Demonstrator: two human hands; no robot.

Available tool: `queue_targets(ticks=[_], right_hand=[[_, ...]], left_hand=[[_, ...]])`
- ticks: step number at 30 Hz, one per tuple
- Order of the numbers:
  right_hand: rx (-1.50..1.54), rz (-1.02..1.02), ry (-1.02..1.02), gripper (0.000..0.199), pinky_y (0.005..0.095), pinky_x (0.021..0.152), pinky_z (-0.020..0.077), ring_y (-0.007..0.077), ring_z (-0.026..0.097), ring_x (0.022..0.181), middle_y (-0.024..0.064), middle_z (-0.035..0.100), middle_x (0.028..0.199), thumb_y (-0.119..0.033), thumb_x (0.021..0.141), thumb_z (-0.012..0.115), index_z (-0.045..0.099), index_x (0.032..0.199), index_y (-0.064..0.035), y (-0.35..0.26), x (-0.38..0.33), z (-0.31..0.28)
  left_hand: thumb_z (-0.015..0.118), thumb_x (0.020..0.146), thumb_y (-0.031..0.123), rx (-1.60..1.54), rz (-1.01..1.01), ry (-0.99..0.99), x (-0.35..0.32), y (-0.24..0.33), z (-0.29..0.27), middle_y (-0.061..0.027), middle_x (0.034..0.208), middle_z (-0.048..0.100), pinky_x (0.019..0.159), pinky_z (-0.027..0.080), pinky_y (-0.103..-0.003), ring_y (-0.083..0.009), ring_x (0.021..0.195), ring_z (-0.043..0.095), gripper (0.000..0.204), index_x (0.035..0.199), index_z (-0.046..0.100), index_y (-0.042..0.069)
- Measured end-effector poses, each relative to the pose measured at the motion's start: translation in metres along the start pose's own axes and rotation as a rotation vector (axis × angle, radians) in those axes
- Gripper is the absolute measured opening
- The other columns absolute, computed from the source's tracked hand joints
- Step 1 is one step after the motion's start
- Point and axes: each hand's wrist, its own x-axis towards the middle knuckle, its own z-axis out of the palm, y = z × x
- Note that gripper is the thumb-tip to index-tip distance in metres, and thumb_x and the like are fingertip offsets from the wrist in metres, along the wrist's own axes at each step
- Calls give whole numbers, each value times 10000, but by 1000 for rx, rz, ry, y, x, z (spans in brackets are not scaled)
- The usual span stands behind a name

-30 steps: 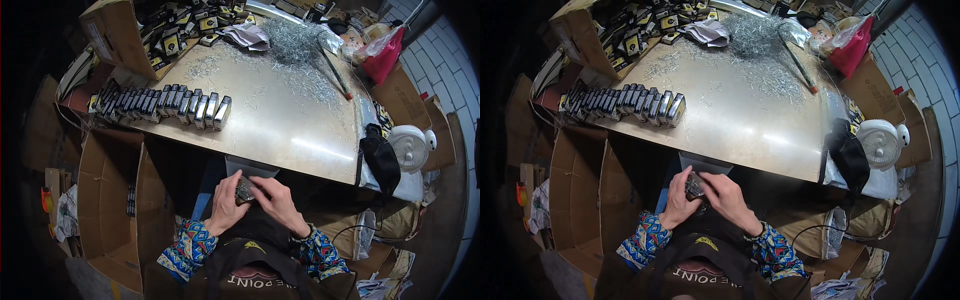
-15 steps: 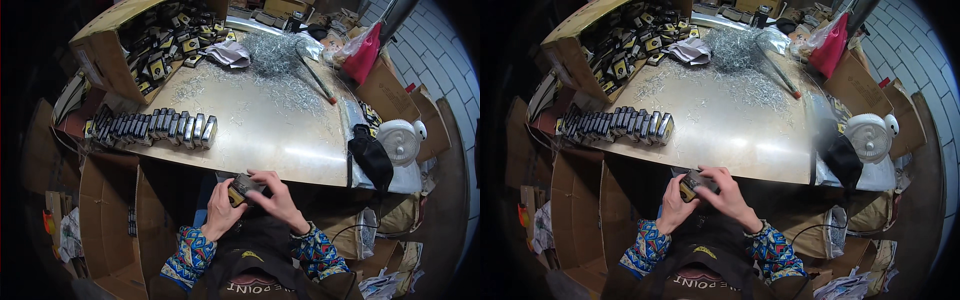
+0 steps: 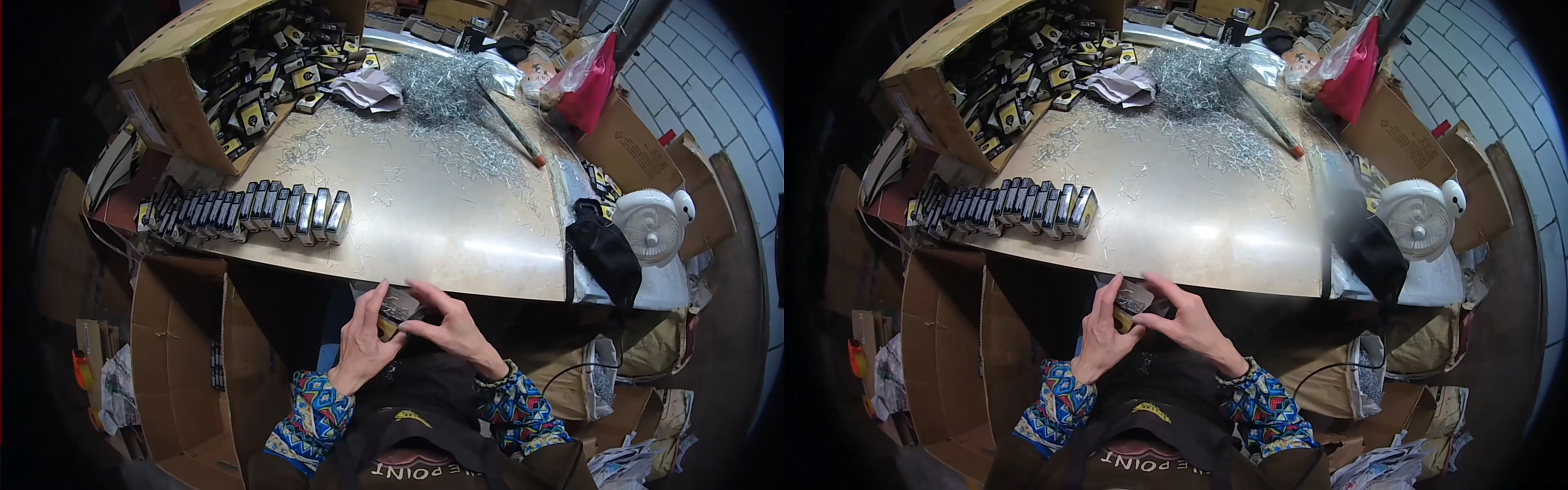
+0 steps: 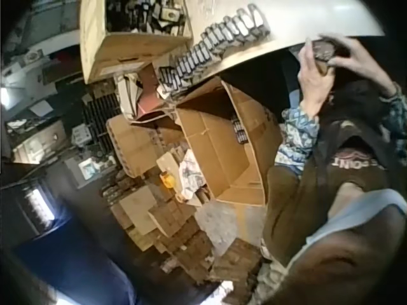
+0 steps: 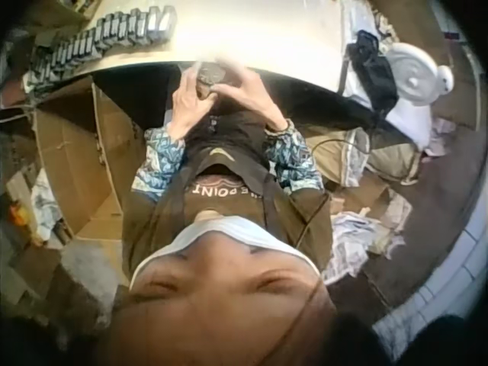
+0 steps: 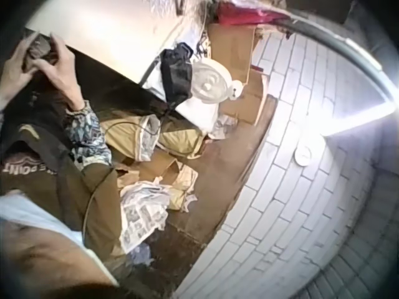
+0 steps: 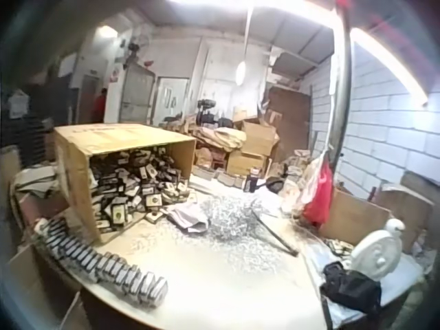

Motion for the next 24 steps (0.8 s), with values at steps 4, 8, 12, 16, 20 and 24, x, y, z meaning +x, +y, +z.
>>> queue_targets(ticks=[4, 8, 12, 16, 20, 24], right_hand=[[-114, 156, -122, 311, 257, 779, 526, 108, 655, 845, 81, 717, 946, -117, 847, 740, 664, 1115, 23, 8, -4, -2], [110, 172, -44, 257, 232, 753, 516, 79, 637, 818, 47, 708, 930, -82, 854, 729, 676, 1087, 14, 9, -3, -2], [215, 174, 54, 198, 225, 699, 508, 70, 630, 792, 40, 705, 902, -47, 848, 723, 688, 1032, 16, 9, -2, -3], [-209, -50, 221, 148, 239, 665, 508, 103, 635, 763, 47, 700, 846, -21, 822, 735, 699, 964, 5, 0, -1, 8], [-532, -545, 124, 234, 315, 625, 518, 238, 618, 704, 77, 699, 890, -34, 755, 751, 698, 983, -32, -8, 8, 9], [-591, -509, 315, 183, 365, 646, 526, 270, 654, 734, 112, 711, 883, -51, 786, 739, 715, 967, -40, -11, 17, 9]], left_hand=[[768, 702, 103, -4, -12, -25, 0, 1, 2, -214, 1280, 500, 861, 538, -444, -423, 1074, 600, 936, 1481, 250, 90], [762, 725, 120, -257, -296, -29, -2, 6, 0, -242, 1281, 528, 926, 505, -414, -384, 1157, 580, 944, 1490, 211, 85], [753, 730, 117, -293, -241, -57, -1, -1, 4, -259, 1279, 522, 923, 500, -442, -435, 1144, 569, 892, 1459, 247, 33], [749, 725, 104, -177, -238, -59, 1, 1, 2, -255, 1276, 519, 945, 482, -436, -438, 1139, 563, 856, 1436, 279, 26], [745, 716, 91, -80, -132, -48, 0, 2, 4, -247, 1274, 511, 936, 479, -433, -423, 1118, 564, 833, 1424, 311, 25], [747, 710, 87, -54, -82, -10, 0, -2, 5, -235, 1331, 470, 984, 430, -444, -402, 1198, 500, 866, 1450, 300, 42]])
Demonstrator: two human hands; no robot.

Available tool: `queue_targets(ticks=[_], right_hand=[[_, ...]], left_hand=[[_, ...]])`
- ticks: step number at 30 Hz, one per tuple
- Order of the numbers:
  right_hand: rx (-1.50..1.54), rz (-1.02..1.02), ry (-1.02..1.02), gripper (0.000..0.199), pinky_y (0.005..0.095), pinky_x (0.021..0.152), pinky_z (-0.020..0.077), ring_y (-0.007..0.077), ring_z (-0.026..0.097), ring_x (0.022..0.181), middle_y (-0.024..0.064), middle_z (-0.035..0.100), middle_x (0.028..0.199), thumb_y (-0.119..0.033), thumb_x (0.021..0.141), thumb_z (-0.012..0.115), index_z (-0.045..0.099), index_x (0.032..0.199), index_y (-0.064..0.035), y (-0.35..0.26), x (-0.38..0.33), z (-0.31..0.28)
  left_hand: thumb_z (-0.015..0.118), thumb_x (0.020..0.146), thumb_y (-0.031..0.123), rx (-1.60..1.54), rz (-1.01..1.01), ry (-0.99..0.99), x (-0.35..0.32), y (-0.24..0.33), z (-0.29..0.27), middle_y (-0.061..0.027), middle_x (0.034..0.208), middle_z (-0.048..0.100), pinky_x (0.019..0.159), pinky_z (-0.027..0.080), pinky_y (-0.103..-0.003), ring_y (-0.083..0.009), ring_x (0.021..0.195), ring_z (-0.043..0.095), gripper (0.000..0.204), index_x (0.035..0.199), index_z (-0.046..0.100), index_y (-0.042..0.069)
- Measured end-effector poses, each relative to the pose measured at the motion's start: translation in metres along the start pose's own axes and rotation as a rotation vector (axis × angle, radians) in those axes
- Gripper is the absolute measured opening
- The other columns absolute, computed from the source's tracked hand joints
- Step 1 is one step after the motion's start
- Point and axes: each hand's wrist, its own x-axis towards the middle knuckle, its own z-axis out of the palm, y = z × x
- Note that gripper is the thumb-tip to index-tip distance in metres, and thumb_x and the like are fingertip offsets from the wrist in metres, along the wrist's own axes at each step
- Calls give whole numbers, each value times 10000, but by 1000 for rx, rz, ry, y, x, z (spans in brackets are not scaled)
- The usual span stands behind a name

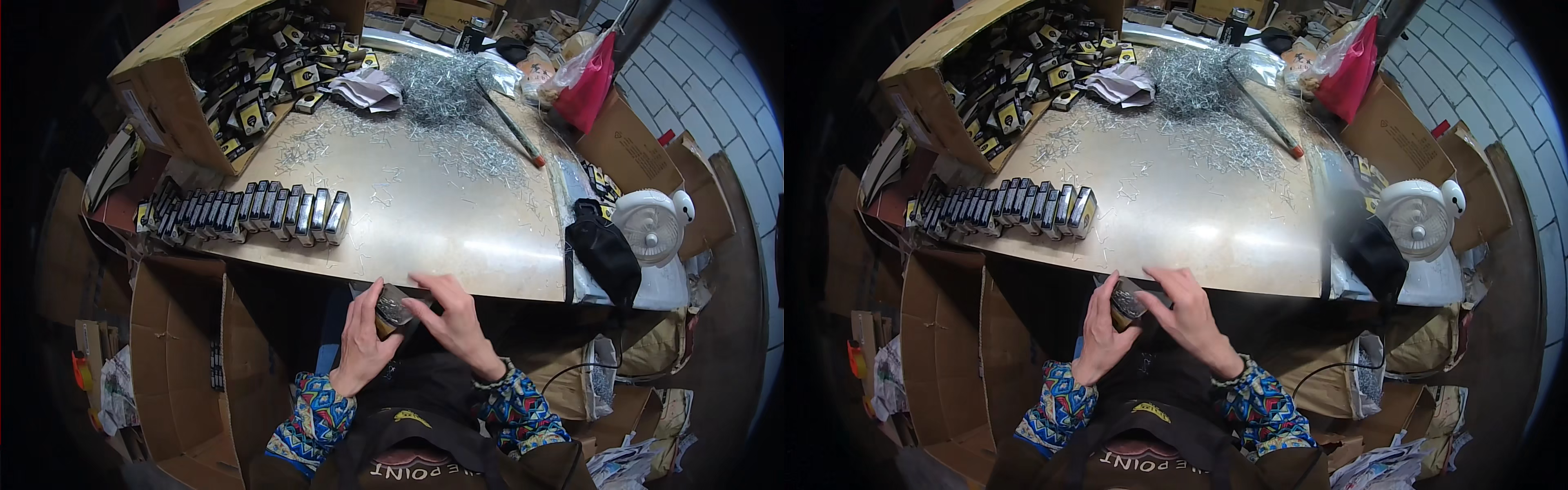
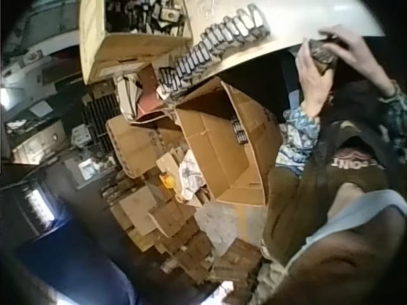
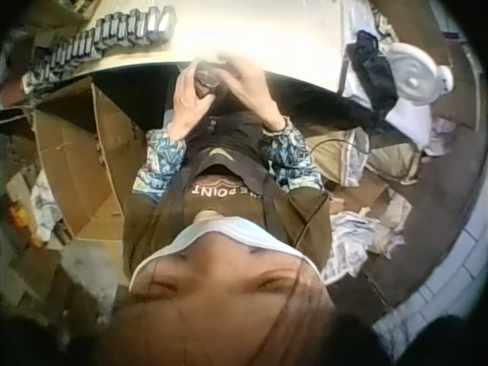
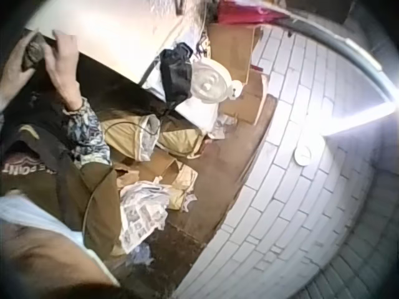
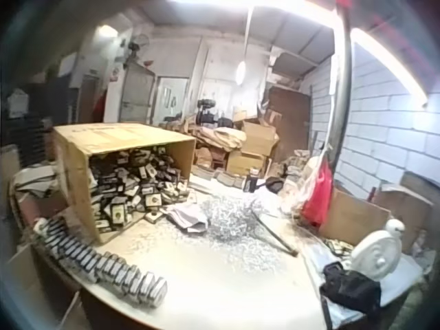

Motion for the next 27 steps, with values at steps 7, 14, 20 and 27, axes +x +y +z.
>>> queue_targets(ticks=[7, 14, 20, 27], right_hand=[[-24, 390, -288, 121, 375, 621, 530, 338, 684, 704, 186, 675, 754, -93, 859, 628, 708, 917, -22, 32, 8, -18], [376, 518, -405, 177, 297, 657, 519, 165, 667, 755, 115, 706, 847, -127, 883, 674, 689, 1003, 3, 26, 6, -12], [428, 476, -551, 129, 230, 670, 494, 90, 601, 728, 34, 649, 793, -105, 905, 673, 666, 980, -1, 26, -19, -15], [185, 89, -229, 461, 379, 921, 487, 321, 561, 1122, 185, 534, 1288, -128, 753, 793, 600, 1155, -9, 8, -10, -16]], left_hand=[[788, 718, 128, 196, 119, -11, 3, 1, 3, -229, 1386, 402, 1053, 341, -454, -392, 1270, 403, 944, 1471, 240, -24], [802, 723, 128, 105, 15, -26, 12, 1, 7, -228, 1225, 535, 939, 464, -396, -370, 1119, 554, 854, 1409, 314, -12], [794, 737, 137, -246, -154, 5, 13, 6, 5, -222, 1228, 527, 950, 467, -383, -313, 1115, 575, 843, 1407, 298, 11], [782, 730, 125, -49, -24, -5, 11, 7, 10, -268, 1254, 501, 930, 481, -422, -408, 1128, 563, 915, 1451, 237, -20]])
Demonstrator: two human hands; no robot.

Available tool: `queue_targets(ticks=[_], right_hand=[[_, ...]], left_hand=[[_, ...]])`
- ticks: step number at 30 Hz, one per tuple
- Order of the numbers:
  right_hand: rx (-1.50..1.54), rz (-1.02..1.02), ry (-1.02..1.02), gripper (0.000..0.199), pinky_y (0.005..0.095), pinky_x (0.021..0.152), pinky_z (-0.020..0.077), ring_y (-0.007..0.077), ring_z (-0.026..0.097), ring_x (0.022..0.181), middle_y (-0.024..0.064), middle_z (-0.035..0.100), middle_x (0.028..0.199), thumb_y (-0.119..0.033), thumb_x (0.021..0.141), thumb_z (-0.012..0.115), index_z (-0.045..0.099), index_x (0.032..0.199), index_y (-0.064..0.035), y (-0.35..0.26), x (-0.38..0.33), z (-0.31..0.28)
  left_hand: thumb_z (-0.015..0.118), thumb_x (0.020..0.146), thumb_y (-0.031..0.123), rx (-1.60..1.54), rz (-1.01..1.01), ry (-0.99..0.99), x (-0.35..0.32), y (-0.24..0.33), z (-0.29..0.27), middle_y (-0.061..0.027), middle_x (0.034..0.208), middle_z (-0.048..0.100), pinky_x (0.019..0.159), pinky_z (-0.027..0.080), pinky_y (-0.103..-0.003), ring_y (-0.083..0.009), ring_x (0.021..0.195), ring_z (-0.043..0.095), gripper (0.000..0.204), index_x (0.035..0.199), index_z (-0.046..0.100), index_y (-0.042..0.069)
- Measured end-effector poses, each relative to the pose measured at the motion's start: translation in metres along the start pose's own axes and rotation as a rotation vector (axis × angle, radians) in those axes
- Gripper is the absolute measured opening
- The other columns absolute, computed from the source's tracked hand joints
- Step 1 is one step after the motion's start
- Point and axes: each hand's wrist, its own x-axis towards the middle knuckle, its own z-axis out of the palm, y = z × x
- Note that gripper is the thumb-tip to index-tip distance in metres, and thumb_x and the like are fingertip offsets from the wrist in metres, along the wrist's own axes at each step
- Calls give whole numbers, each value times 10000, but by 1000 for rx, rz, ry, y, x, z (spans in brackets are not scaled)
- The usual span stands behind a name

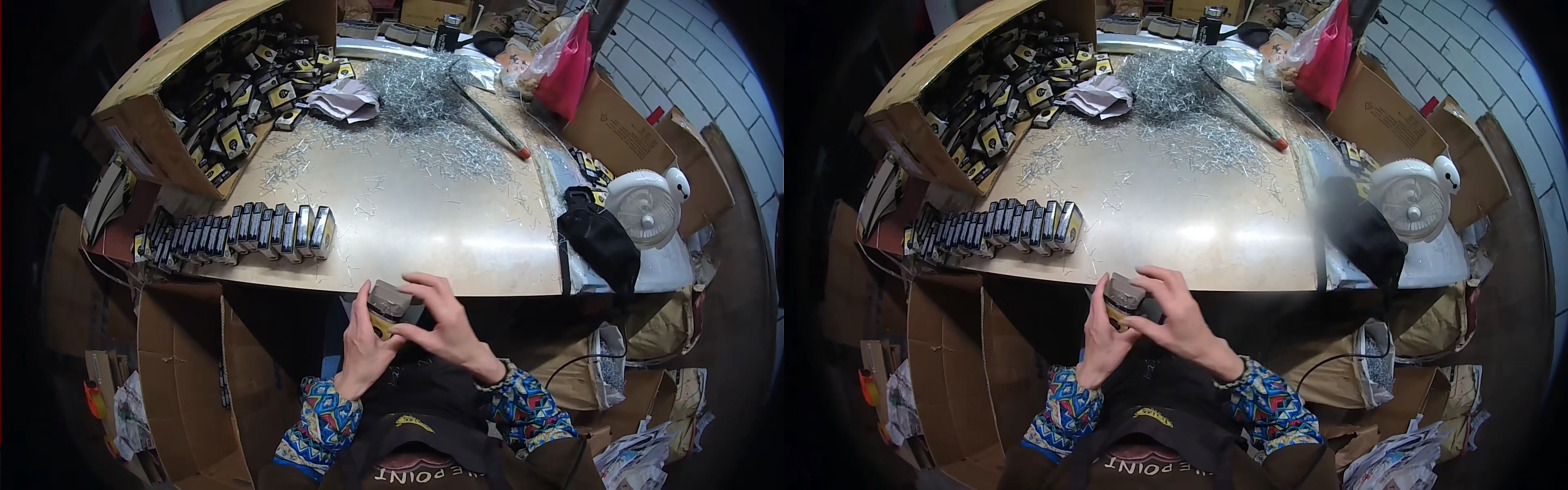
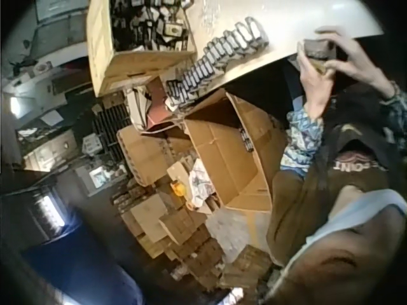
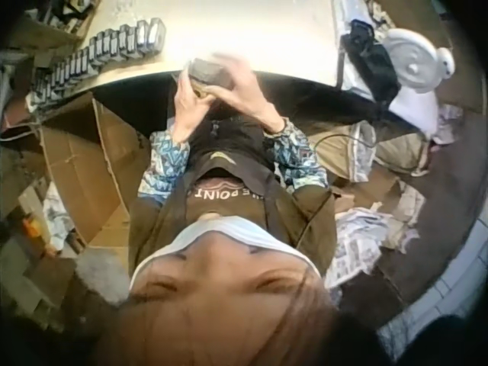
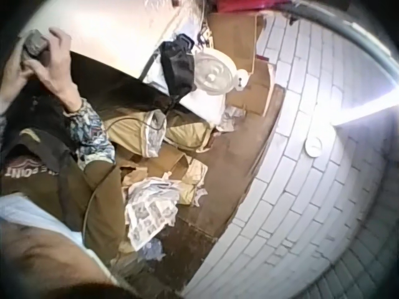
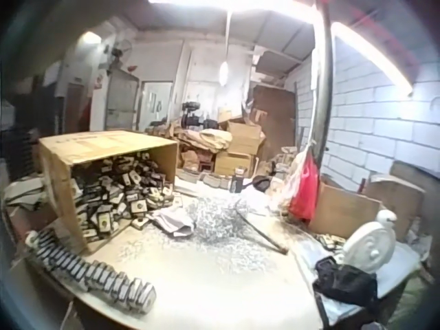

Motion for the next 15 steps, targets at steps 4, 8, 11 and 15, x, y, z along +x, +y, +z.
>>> queue_targets(ticks=[4, 8, 11, 15], right_hand=[[114, 198, 200, 372, 359, 852, 524, 318, 597, 1083, 198, 580, 1224, -90, 774, 764, 625, 1103, 10, 3, -4, 18], [51, 95, 246, 250, 326, 814, 545, 280, 659, 994, 190, 633, 1172, -38, 788, 750, 693, 1027, 7, 3, -14, 19], [41, 53, 147, 300, 313, 814, 548, 256, 671, 973, 182, 659, 1155, -46, 790, 761, 695, 1078, 1, 2, -23, 27], [368, 282, 165, 282, 274, 789, 546, 157, 669, 923, 141, 694, 1119, -33, 854, 705, 686, 1133, 5, -4, -27, 31]], left_hand=[[791, 720, 115, 117, 110, 59, 1, 4, 0, -267, 1209, 519, 862, 510, -432, -425, 1060, 589, 953, 1466, 216, -32], [785, 720, 106, -13, 29, 118, 0, 1, 3, -240, 1174, 542, 827, 522, -433, -424, 1020, 607, 870, 1423, 286, -6], [776, 729, 106, 67, 162, 159, -2, -7, 6, -220, 1145, 562, 804, 525, -436, -425, 987, 615, 758, 1349, 347, 28], [787, 729, 147, 175, 114, 86, -4, -3, 7, -223, 1105, 572, 781, 520, -449, -436, 957, 614, 710, 1298, 377, 41]])
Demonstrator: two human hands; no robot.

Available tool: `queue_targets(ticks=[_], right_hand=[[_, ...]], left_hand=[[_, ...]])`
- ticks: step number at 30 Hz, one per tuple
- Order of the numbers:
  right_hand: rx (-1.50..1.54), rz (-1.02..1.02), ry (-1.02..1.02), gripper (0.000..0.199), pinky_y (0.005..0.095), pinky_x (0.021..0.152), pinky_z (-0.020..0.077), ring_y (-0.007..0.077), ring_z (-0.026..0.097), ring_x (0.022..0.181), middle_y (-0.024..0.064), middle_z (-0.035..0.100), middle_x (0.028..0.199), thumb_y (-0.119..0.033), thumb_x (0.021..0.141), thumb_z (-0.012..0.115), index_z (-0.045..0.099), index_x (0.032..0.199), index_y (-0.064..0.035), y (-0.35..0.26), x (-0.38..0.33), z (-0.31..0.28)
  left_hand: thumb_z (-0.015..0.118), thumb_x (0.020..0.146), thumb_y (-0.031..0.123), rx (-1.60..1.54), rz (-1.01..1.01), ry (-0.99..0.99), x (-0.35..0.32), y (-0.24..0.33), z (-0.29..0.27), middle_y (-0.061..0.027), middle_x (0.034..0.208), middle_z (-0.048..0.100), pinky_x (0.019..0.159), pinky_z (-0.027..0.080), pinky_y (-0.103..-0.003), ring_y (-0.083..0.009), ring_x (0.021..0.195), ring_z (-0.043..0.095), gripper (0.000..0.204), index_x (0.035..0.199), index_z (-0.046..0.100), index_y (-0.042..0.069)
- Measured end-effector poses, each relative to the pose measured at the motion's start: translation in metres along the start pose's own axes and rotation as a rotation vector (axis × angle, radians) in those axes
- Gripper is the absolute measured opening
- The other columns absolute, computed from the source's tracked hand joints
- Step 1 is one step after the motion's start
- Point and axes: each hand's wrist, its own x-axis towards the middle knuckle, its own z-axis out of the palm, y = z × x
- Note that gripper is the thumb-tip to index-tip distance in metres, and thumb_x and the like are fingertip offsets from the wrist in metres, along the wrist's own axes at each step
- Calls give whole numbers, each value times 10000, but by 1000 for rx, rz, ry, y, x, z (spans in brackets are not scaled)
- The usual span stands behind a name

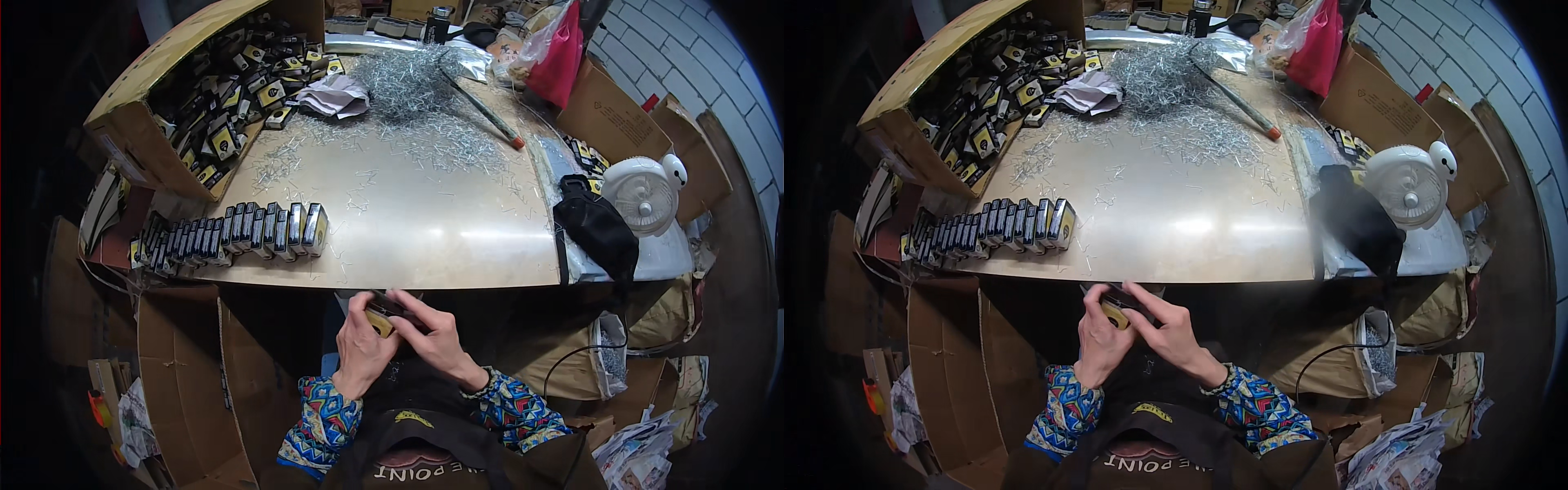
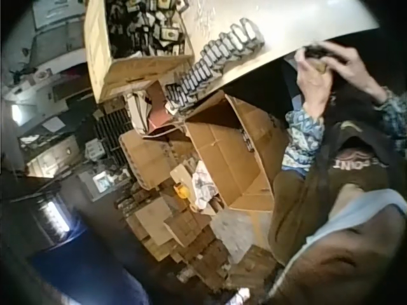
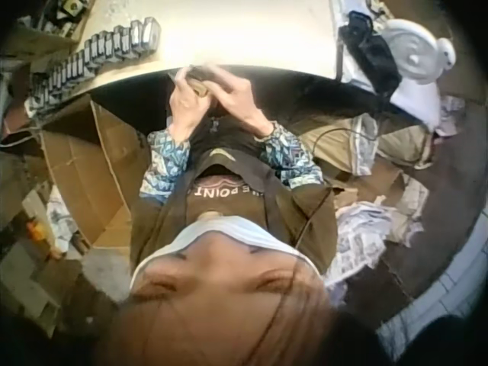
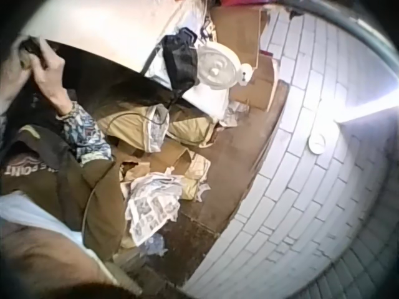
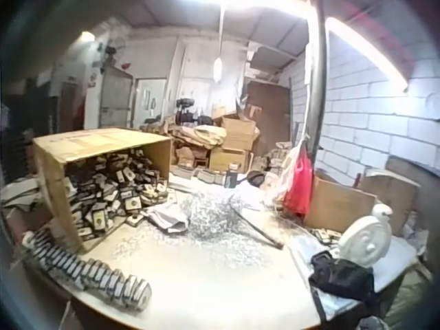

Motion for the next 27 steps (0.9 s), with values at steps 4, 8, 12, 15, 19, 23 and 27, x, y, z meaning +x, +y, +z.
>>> queue_targets(ticks=[4, 8, 12, 15, 19, 23, 27], right_hand=[[119, 172, -17, 247, 243, 774, 545, 95, 662, 883, 109, 726, 1045, -32, 890, 671, 692, 1133, 8, -1, 1, 1], [19, 196, 1, 239, 227, 788, 542, 103, 668, 877, 113, 729, 1029, -46, 884, 685, 698, 1115, 14, -5, 3, 3], [132, 215, -65, 238, 222, 783, 537, 103, 666, 886, 107, 730, 1019, -46, 882, 689, 700, 1111, 15, -3, 5, -4], [175, 301, -37, 241, 218, 784, 534, 99, 663, 894, 103, 730, 1015, -44, 876, 696, 702, 1109, 17, -2, 5, -2], [228, 353, -5, 237, 232, 785, 539, 91, 658, 890, 100, 730, 1011, -44, 871, 702, 706, 1099, 18, 2, 3, 1], [-44, 180, 89, 221, 277, 769, 551, 143, 678, 905, 136, 722, 1030, -4, 849, 694, 704, 1066, 38, -1, -4, 14], [-427, -403, 52, 261, 328, 751, 555, 326, 680, 898, 196, 681, 1064, 66, 780, 679, 666, 1039, 41, 0, -3, 13]], left_hand=[[770, 719, 123, 24, -141, 8, 6, 14, -6, -219, 1056, 565, 785, 501, -476, -442, 948, 595, 678, 1276, 399, 16], [736, 716, 81, 83, -13, -20, 6, 13, -6, -209, 1006, 549, 776, 478, -468, -424, 964, 560, 592, 1217, 429, 6], [722, 733, 68, 68, -72, -77, 5, 12, -6, -204, 1018, 537, 758, 480, -460, -422, 945, 562, 553, 1197, 430, 4], [718, 739, 67, 85, -17, -61, 3, 8, -3, -204, 1016, 530, 746, 479, -462, -421, 933, 562, 552, 1202, 425, 2], [706, 756, 75, 99, 22, -13, -3, 1, 4, -207, 996, 524, 746, 479, -464, -420, 926, 563, 532, 1199, 423, 2], [694, 775, 80, 74, -22, -42, -2, -2, 4, -212, 1010, 529, 747, 479, -467, -425, 947, 564, 509, 1195, 418, 3], [692, 798, 98, -83, -323, -169, 4, 1, 0, -229, 1093, 539, 762, 481, -464, -440, 1001, 558, 510, 1207, 404, 1]])
